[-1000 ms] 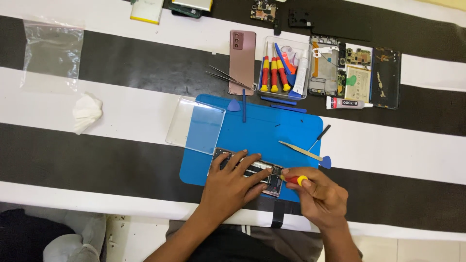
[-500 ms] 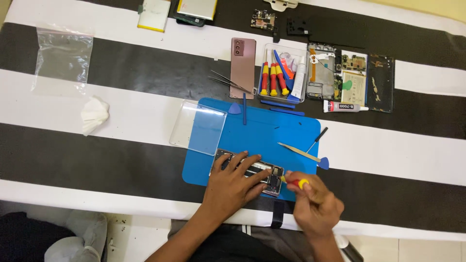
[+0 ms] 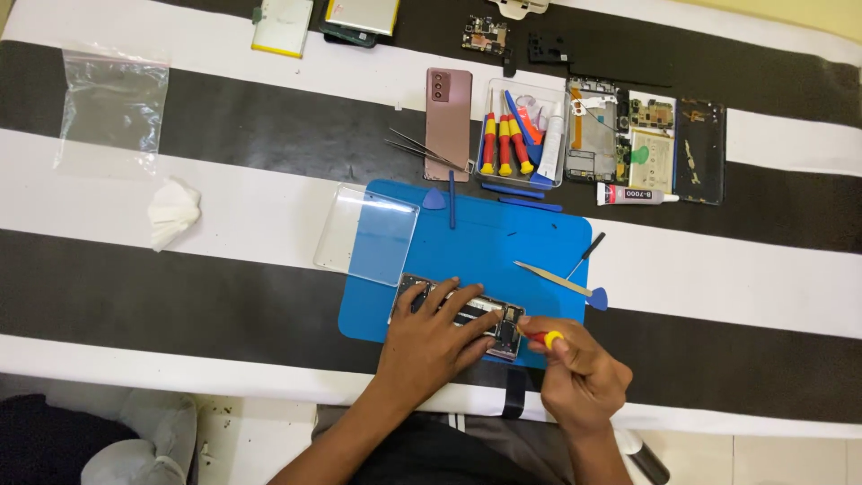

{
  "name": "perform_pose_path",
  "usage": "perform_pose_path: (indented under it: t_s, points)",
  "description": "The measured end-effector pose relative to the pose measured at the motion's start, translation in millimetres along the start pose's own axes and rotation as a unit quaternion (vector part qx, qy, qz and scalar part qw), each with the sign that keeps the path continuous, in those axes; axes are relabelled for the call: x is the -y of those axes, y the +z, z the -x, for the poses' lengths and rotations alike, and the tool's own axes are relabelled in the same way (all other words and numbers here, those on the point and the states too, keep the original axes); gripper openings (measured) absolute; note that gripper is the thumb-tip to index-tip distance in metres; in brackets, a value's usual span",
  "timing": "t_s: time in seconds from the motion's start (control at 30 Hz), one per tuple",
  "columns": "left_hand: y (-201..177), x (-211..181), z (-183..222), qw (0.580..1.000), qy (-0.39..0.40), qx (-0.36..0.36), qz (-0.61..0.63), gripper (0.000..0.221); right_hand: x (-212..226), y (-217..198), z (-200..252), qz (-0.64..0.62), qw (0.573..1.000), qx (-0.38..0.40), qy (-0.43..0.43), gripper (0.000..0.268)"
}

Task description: Repairing the internal components of a mobile phone using a precision screwdriver on a repair bench.

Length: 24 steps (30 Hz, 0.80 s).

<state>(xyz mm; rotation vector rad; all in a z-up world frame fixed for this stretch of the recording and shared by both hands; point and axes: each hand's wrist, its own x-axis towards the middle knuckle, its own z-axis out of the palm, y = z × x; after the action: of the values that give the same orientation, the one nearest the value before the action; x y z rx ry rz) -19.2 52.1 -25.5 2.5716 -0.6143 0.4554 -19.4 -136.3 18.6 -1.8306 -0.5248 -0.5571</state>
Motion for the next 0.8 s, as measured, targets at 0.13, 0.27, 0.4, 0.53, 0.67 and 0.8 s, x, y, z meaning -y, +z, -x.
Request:
perform_pose_path:
  t_s: [0.13, 0.27, 0.4, 0.53, 0.67, 0.8]
  points:
    - [1.6, 0.7, 1.5, 1.000, 0.005, 0.001, 0.000, 0.031, -1.2, 2.9, 10.6, 0.027, 0.999, -0.026, 0.013, 0.014]
    - [0.4, 0.7, 0.6, 1.000, 0.008, -0.012, -0.004, 0.032, -11.2, -12.2, 15.4, 0.039, 0.996, 0.035, 0.072, 0.040]
    - [0.0, 0.4, 1.8, 1.000, 0.010, -0.022, 0.002, 0.032, -6.0, -19.0, 5.1, 0.115, 0.974, 0.127, 0.149, 0.020]
    - [-0.2, 2.3, 1.2, 0.999, 0.007, -0.031, 0.002, 0.033, 5.1, -9.2, -21.9, 0.009, 0.988, -0.031, 0.152, 0.008]
    - [-1.9, 1.4, 0.6, 1.000, 0.003, -0.020, 0.006, 0.030, -25.1, 28.3, -57.7, -0.100, 0.990, -0.021, 0.101, 0.046]
    - [-3.1, 1.6, 0.1, 0.999, 0.000, -0.043, 0.000, 0.032, -23.0, 79.1, -100.6, -0.048, 0.991, 0.064, 0.107, 0.032]
